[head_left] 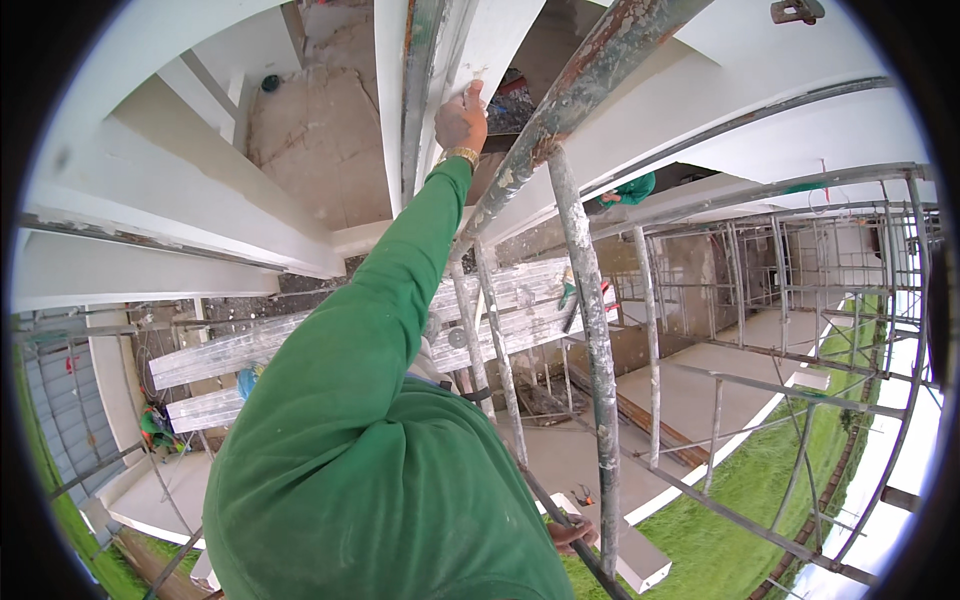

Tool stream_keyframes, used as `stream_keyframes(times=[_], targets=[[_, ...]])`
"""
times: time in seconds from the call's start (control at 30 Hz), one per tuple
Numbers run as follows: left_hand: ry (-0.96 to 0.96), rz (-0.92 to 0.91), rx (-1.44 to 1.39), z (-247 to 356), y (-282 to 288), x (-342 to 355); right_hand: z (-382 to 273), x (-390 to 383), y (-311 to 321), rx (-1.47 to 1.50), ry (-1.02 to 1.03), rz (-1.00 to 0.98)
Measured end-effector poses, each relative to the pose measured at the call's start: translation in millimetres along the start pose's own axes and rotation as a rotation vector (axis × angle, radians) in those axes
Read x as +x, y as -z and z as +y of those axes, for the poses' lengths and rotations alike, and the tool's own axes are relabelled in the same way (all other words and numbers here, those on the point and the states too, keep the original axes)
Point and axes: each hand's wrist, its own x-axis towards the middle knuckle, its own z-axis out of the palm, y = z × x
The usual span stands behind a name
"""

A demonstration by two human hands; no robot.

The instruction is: The person applies a white plaster-like substance to the edges and corners of a ceiling structure using their hands. They repeatedly reach up to smooth and shape the material along the beams while standing on scaffolding.

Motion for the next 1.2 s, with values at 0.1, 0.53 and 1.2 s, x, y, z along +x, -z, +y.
stream_keyframes(times=[0.1, 0.53, 1.2], targets=[[0.241, -0.060, -0.209, -36.0, -7.0, 2.7, -6.7, 3.0, -2.6, 0.016, -0.020, 0.013], [0.176, -0.259, -0.415, -50.1, -17.9, 27.6, 7.8, -4.0, 7.0, 0.034, -0.104, 0.027], [0.101, -0.232, -0.549, 32.3, -9.0, 9.6, 12.4, -6.9, 4.1, 0.135, -0.152, 0.050]])
